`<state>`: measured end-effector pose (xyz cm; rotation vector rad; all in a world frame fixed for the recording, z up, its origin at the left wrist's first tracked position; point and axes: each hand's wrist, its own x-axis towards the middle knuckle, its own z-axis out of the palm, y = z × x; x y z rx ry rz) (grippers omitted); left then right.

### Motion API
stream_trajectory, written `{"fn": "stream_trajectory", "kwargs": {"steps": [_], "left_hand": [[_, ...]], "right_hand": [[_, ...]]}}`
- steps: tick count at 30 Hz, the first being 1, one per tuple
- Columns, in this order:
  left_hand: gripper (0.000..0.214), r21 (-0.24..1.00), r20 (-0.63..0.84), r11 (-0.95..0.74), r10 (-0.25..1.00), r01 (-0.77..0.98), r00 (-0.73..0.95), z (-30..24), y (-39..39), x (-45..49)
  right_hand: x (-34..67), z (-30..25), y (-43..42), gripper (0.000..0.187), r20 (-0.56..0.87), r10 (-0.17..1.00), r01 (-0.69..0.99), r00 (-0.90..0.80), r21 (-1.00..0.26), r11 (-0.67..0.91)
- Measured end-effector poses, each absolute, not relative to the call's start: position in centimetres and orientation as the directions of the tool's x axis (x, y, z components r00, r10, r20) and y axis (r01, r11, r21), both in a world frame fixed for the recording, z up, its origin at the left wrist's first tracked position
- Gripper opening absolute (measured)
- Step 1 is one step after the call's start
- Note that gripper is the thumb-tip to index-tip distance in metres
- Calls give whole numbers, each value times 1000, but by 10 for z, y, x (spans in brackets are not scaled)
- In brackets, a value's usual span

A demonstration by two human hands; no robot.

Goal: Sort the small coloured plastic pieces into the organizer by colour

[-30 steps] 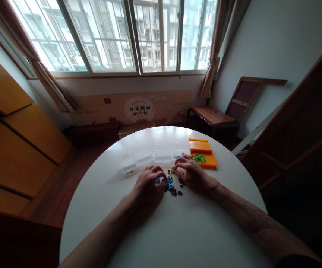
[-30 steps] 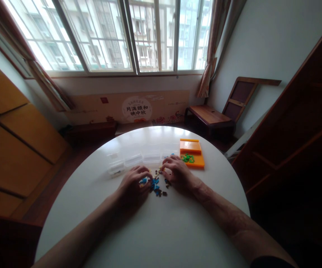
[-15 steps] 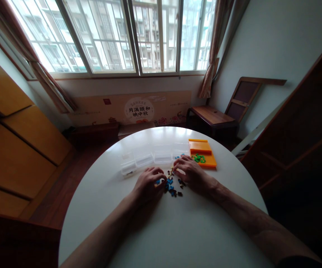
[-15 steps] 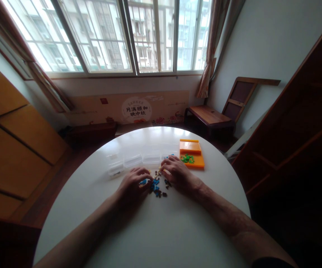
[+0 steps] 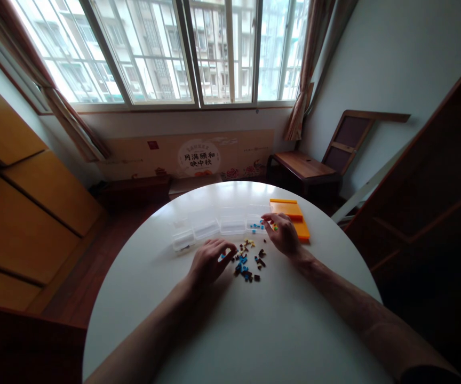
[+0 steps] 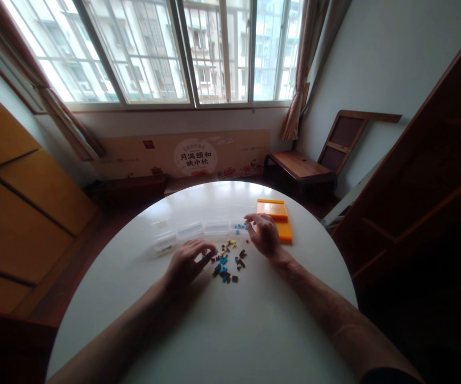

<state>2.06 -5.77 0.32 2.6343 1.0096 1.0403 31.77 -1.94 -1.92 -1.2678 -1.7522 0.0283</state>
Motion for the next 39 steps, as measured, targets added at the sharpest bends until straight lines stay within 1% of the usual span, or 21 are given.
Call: {"fn": "stream_trajectory", "kwargs": {"steps": [2,5,10,13,18,22,25,28,31,33,36,39], "left_hand": [[18,380,563,-745,657,548,502,4,-59,21],[18,433,556,-722,686,540,470,4,-59,22],[15,471,573,-728,682,499,454,1,-58,23],[11,473,584,-744,666,471,465,-1,-58,23],[7,461,609,-773,633,436,478,0,-59,25],[6,468,621,-787,617,402,484,0,-60,26],[8,458,624,-787,616,414,481,-1,-59,26],[9,429,630,-785,615,447,474,-2,-58,26],[5,410,622,-778,621,477,477,-2,-58,25],[4,397,617,-776,621,491,483,0,-58,25],[8,353,632,-788,598,504,492,4,-60,25],[15,326,633,-764,614,557,472,7,-61,24]], "right_hand": [[313,-15,-26,16,673,736,695,-72,-496,521],[302,-8,-39,13,680,701,613,-216,-464,639],[286,-5,-50,5,679,595,493,-430,-375,785],[283,-6,-51,8,654,549,446,-521,-340,828],[285,-6,-52,9,619,538,388,-572,-374,842],[284,-5,-54,8,626,552,367,-551,-412,834],[283,-5,-52,7,642,574,379,-509,-431,819],[287,-8,-46,7,667,638,483,-384,-444,755],[300,-13,-36,9,680,702,640,-210,-448,625],[311,-16,-29,10,679,723,719,-123,-442,537],[324,-20,-20,11,673,738,781,-43,-438,445],[330,-23,-16,10,666,745,795,-13,-445,412]]}}
